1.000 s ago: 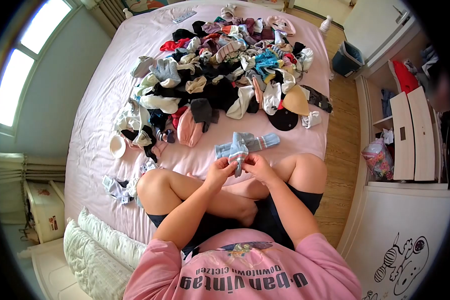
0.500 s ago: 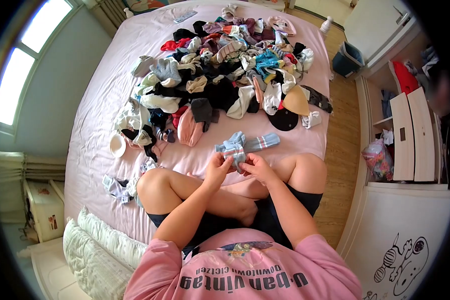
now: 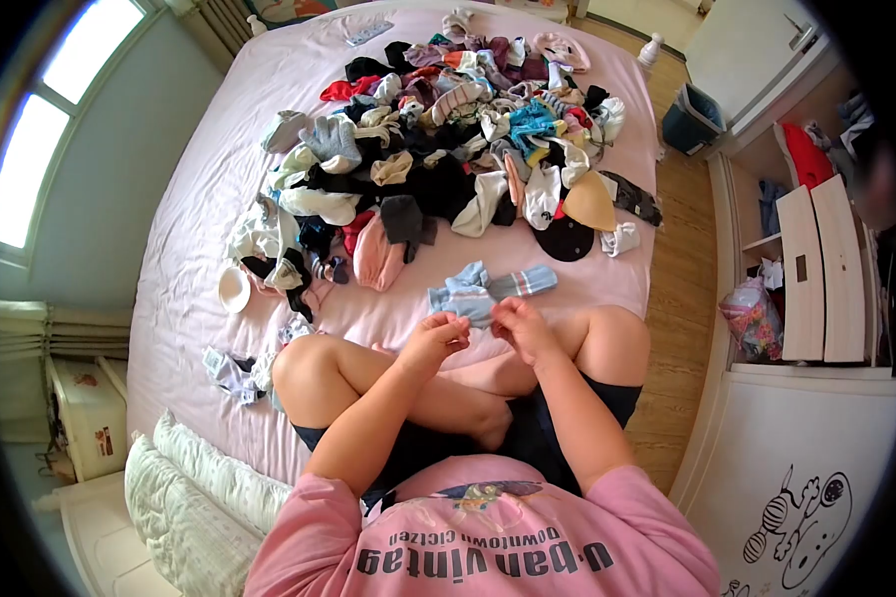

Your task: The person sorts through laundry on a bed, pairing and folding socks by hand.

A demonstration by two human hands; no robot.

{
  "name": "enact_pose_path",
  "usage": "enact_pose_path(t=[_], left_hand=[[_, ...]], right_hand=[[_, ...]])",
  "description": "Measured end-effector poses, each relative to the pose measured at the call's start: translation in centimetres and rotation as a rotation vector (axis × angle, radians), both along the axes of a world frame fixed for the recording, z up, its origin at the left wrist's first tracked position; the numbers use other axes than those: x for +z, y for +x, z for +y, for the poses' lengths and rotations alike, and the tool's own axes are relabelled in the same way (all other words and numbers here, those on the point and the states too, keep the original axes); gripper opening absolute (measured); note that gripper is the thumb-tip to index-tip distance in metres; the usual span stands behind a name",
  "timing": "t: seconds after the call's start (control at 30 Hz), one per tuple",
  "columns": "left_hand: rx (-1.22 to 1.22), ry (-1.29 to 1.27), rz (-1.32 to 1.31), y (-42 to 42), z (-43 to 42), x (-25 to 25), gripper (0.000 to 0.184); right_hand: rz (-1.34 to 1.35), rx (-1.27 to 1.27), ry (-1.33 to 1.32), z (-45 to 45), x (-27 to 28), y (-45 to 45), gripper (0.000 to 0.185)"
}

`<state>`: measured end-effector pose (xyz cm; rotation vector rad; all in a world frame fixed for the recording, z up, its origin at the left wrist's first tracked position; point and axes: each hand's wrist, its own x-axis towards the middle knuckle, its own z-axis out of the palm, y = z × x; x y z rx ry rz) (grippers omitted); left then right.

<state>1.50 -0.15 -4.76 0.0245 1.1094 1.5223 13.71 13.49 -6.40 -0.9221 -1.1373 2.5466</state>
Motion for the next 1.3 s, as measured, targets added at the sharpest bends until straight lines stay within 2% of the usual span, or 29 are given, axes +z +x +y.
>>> enact_pose_path(t=[0.03,0.17,0.27,0.37,0.4,0.47,0.57,0.6,0.7,0.73,0.83,0.87,0.97,1.0,1.1,1.13,1.23,1.27,1.3], left_hand=[[0.046,0.031,-0.083,-0.2,0.0,-0.2,0.012],[-0.004,0.083,-0.1,-0.1,0.4,0.6,0.012],[0.023,0.041,0.011,0.4,0.3,0.6,0.012],[-0.132,0.06,0.26,0.4,-0.1,-0.4,0.011],[-0.241,0.013,0.349,0.4,-0.2,-0.9,0.011],[-0.462,-0.086,0.527,0.5,0.0,-1.3,0.012],[-0.225,-0.138,0.017,1.2,0.2,-0.6,0.015],[-0.129,-0.103,-0.162,0.8,0.0,-0.9,0.025],[0.167,-0.119,-0.336,0.3,0.5,-1.5,0.038],[0.175,-0.107,-0.09,0.6,0.5,-1.3,0.046],[-0.002,0.111,0.683,-0.2,0.6,-2.7,0.053],[-0.15,0.261,0.748,0.1,0.8,0.4,0.056],[-0.375,0.342,0.294,0.6,0.2,-3.7,0.051],[-0.447,0.333,0.319,0.7,0.1,-0.2,0.04],[-0.377,0.183,0.297,0.4,0.2,1.7,0.029],[-0.342,0.069,0.265,0.3,0.5,2.5,0.013],[-0.093,-0.021,0.345,-0.8,0.5,-0.4,0.012],[0.095,-0.024,0.346,-0.2,1.3,0.9,0.014],[0.117,-0.051,0.342,-0.3,1.3,1.3,0.015]], right_hand=[[0.02,-0.053,-0.04,0.9,0.0,0.2,0.019],[0.046,-0.115,-0.16,1.7,0.7,0.5,0.015],[-0.023,-0.037,-0.146,1.1,1.0,0.3,0.015],[-0.146,0.197,-0.099,0.6,2.1,0.2,0.014],[-0.135,0.187,0.006,0.1,1.4,0.2,0.013],[-0.034,0.091,0.009,0.3,-0.1,0.3,0.012],[0.054,0.013,0.012,1.1,-0.3,1.1,0.013],[0.076,0.03,0.021,1.5,0.1,1.4,0.013],[0.252,0.116,-0.04,1.7,4.2,1.9,0.015],[0.27,0.157,-0.058,2.2,5.1,2.3,0.016],[0.312,0.19,-0.068,3.9,6.2,3.1,0.02],[0.277,0.158,-0.031,4.2,6.7,3.2,0.018],[0.207,0.066,0.066,5.1,7.9,2.6,0.016],[0.183,0.059,0.101,5.9,7.7,2.6,0.016],[0.09,-0.028,0.163,8.5,5.1,3.1,0.016],[0.045,-0.079,0.142,9.2,4.1,3.5,0.015],[-0.016,-0.293,0.072,9.5,2.6,3.8,0.016],[-0.017,-0.363,0.047,9.3,2.5,3.5,0.016],[-0.018,-0.433,0.021,9.2,2.4,3.3,0.016]])
